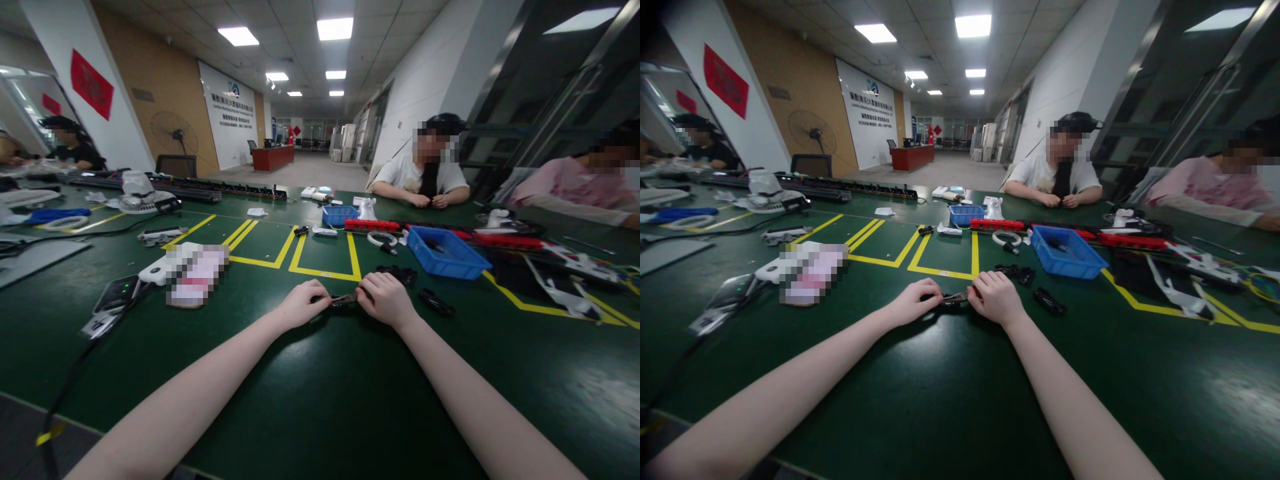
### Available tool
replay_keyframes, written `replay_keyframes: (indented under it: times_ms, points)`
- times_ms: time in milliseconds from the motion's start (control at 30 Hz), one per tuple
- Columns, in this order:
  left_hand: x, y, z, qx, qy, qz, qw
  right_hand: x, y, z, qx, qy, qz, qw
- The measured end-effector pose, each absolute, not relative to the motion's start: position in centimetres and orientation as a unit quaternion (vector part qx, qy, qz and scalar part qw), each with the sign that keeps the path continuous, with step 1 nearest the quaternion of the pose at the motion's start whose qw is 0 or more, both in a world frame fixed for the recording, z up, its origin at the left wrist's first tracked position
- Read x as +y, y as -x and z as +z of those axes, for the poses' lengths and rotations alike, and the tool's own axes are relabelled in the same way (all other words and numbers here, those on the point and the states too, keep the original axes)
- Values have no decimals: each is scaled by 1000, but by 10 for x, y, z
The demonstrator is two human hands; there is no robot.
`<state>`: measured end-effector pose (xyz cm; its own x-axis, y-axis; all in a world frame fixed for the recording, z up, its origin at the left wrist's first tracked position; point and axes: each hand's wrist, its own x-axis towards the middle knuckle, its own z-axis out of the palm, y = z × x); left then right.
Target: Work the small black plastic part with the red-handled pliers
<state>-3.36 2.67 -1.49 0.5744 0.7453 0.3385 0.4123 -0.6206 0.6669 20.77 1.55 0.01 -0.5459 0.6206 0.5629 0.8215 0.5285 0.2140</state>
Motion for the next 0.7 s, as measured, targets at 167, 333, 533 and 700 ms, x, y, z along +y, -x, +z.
replay_keyframes:
  times_ms: [167, 333, 533, 700]
  points:
    - [25, 35, -14, 343, -850, 308, 256, 17, -209, -1, -846, 430, -232, 213]
    - [25, 37, -15, 331, -867, 294, 229, 17, -209, -1, -844, 433, -231, 215]
    - [25, 36, -16, 332, -873, 285, 217, 17, -209, -1, -842, 435, -232, 221]
    - [24, 37, -14, 329, -873, 286, 219, 18, -209, -2, -840, 436, -231, 225]
